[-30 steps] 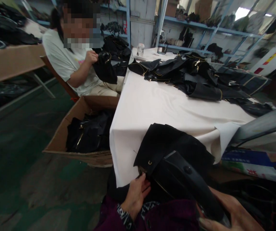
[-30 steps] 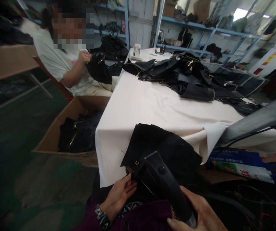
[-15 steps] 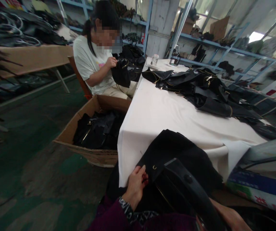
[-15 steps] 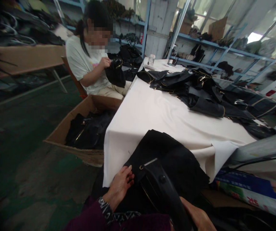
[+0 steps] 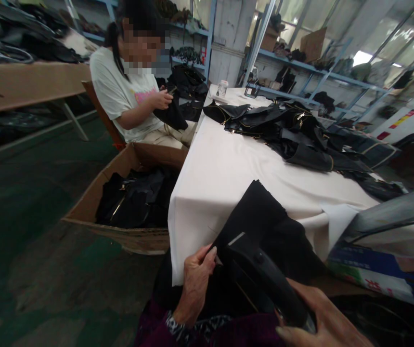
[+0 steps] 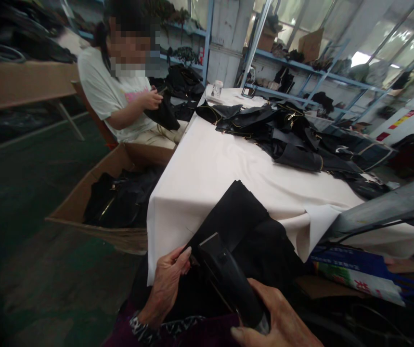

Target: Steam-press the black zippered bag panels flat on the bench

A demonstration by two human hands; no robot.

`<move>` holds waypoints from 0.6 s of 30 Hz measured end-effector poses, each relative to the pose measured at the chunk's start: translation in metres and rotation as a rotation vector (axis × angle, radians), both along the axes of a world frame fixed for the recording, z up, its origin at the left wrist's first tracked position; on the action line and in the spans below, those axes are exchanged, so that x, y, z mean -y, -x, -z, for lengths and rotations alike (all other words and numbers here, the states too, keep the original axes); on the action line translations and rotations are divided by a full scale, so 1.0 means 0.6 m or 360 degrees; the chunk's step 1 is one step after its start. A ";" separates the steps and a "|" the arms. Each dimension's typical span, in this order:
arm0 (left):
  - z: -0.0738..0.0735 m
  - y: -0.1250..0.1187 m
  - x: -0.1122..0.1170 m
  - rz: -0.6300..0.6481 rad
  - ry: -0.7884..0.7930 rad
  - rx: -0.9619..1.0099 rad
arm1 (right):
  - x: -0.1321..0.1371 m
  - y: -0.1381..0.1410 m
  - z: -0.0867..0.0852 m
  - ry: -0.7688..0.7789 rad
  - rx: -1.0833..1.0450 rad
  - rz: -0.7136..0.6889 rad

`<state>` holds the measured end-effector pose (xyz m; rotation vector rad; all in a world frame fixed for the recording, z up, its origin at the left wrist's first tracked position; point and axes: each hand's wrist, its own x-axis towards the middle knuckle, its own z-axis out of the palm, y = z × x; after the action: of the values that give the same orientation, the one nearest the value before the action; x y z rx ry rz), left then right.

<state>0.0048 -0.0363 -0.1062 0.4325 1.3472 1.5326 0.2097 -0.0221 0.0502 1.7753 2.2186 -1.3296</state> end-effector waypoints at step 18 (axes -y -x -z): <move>0.014 0.005 -0.012 -0.0004 0.0032 0.0243 | -0.003 -0.056 -0.022 -0.0156 -0.0039 0.0066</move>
<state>0.0018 -0.0289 -0.1145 0.2950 1.2437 1.5210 0.2431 -0.0201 0.0632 1.8566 2.3102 -1.2778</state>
